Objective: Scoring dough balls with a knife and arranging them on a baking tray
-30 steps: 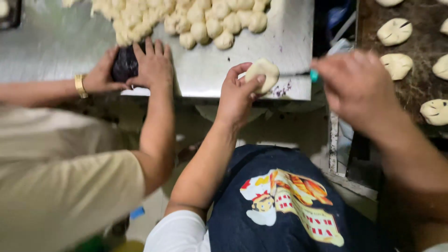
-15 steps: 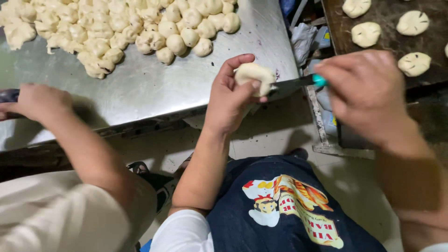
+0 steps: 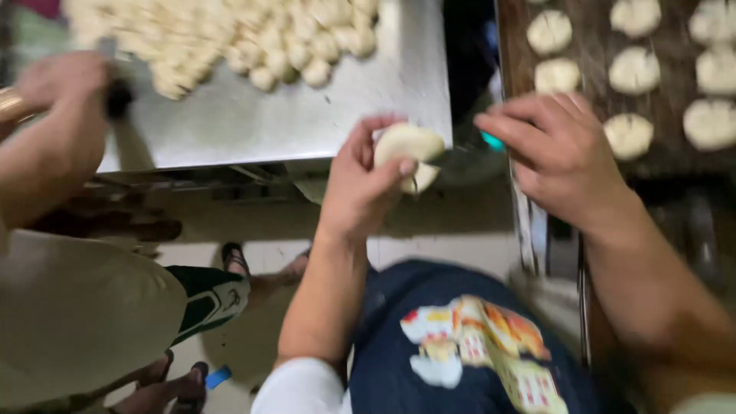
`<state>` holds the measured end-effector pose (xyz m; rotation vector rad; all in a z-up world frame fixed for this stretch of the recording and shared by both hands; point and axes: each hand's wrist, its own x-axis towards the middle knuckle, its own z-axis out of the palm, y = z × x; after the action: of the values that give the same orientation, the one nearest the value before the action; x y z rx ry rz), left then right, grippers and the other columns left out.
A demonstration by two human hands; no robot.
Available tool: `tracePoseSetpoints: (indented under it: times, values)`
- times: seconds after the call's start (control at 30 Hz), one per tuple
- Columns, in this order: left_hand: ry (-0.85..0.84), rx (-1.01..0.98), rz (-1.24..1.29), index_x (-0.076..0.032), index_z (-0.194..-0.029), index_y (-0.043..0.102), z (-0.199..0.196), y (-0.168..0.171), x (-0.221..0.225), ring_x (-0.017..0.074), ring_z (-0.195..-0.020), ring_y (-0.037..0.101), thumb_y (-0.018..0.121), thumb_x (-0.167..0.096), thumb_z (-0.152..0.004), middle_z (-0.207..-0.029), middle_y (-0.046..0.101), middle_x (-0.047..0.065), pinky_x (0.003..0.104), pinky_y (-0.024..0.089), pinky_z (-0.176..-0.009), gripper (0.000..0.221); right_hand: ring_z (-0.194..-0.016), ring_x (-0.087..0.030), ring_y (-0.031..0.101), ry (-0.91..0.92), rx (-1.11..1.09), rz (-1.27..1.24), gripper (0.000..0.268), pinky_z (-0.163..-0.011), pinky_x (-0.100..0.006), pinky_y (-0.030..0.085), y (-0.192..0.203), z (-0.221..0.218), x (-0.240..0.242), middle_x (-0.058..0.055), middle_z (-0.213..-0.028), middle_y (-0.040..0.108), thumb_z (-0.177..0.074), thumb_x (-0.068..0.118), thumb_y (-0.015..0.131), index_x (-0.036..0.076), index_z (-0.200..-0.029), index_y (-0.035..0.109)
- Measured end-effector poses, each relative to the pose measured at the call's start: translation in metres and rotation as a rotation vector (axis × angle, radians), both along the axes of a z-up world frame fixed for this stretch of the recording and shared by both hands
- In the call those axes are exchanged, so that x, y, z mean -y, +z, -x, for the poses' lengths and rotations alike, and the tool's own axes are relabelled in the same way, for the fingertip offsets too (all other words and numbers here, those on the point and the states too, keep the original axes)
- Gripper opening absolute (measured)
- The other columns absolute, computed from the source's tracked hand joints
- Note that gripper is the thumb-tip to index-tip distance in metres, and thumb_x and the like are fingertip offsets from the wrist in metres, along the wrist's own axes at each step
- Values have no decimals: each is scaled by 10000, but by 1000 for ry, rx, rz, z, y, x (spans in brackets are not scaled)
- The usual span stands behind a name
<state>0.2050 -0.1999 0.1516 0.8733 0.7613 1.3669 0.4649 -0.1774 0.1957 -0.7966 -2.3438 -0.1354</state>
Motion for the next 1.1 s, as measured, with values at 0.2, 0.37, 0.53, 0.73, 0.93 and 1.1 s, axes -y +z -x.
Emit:
tracePoseSetpoints:
  times: [0.2,0.37,0.53,0.73,0.93,1.1]
  values:
    - [129,-56,103,-27,-1194,711,-28,23,14,243,-864,684,744,-47,-829,-982,682,134,333,635,-684,367,-1028,-374,658,42,-87,-21,539,-902,-503,428,-8,-38,-13,-149,-1219,753,-777,-140,637,28,-1263,802]
    - [121,-40,50,-76,-1214,624,-29,21,11,175,-782,678,803,-96,-793,-1003,697,98,311,621,-600,458,-1008,-336,661,129,-89,-12,529,-921,-501,490,-24,-38,-40,-139,-1206,739,-820,-156,637,59,-1285,769]
    - [135,147,114,-37,-1093,679,-7,6,-17,270,-856,713,791,-54,-785,-938,724,122,349,600,-722,328,-1083,-313,691,-48,5,18,486,-975,-460,511,-31,-45,-59,-84,-1195,754,-844,-87,724,131,-1270,810]
    - [-159,-108,-21,-46,-1375,533,2,5,-85,131,-905,686,776,-47,-856,-1029,732,101,245,553,-812,574,-1015,-386,656,39,-56,-8,398,-907,-502,464,12,7,-79,-115,-1190,730,-901,-124,620,66,-1220,764]
    - [-400,80,-137,-46,-1039,644,16,-16,-170,181,-833,597,777,-115,-799,-978,649,84,292,485,-687,282,-968,-258,657,-443,311,-43,411,-904,-400,507,-17,-59,-89,19,-1125,700,-905,-13,727,247,-1219,782]
    - [-531,-360,-217,-73,-1313,629,-58,-21,-219,129,-1061,642,725,-57,-818,-1198,677,43,264,532,-948,505,-987,-327,670,-595,97,176,383,-856,-450,476,-9,-101,-34,-145,-1093,729,-906,-141,615,19,-1214,777]
